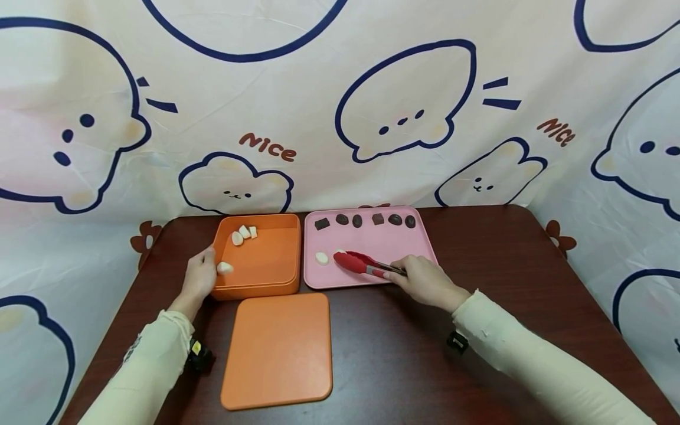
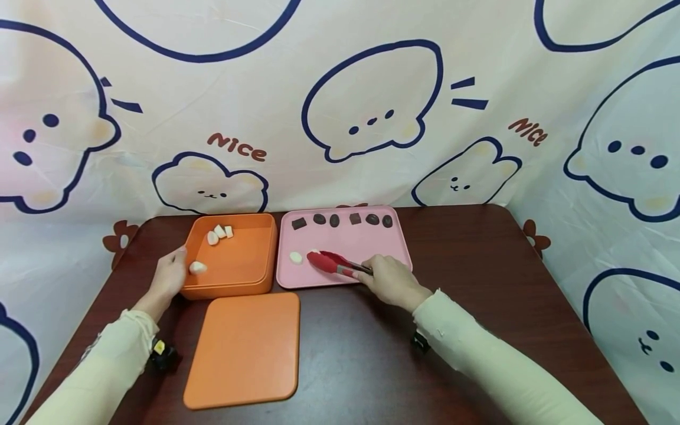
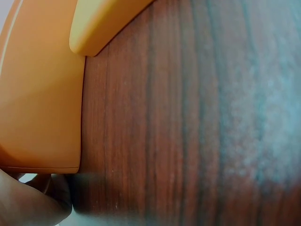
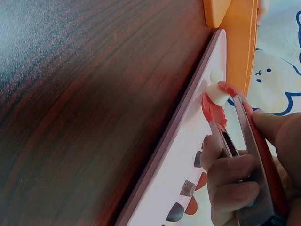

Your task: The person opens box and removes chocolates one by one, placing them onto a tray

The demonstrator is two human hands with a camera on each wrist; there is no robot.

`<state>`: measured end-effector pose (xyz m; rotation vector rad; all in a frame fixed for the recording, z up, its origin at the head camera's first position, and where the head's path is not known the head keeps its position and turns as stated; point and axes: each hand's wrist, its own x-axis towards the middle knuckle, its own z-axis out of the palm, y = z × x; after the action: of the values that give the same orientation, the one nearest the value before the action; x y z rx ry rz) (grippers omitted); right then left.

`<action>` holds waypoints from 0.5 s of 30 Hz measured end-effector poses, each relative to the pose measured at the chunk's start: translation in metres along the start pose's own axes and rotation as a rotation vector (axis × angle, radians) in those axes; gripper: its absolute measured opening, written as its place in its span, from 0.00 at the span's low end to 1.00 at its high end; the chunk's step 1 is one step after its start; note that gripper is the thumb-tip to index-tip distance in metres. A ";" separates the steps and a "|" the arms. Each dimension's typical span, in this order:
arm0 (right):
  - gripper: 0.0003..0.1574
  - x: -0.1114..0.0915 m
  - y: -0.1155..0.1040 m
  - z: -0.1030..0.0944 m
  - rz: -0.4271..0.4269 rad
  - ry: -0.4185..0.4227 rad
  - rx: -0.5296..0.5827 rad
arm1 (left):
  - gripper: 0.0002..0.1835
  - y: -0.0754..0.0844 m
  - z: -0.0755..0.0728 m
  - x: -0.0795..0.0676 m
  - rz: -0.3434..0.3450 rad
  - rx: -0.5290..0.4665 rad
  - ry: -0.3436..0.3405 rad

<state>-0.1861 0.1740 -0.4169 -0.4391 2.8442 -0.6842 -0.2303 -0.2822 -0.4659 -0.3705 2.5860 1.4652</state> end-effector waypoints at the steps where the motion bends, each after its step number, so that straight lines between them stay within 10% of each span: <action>1: 0.15 0.000 0.000 0.000 0.002 -0.005 0.015 | 0.34 0.000 0.000 0.000 -0.002 0.001 0.000; 15: 0.17 0.003 0.003 -0.004 0.056 -0.014 0.017 | 0.34 0.001 -0.002 -0.002 0.008 0.001 -0.018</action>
<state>-0.1904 0.1777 -0.4152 -0.3583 2.8241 -0.6918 -0.2289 -0.2830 -0.4639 -0.3458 2.5773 1.4630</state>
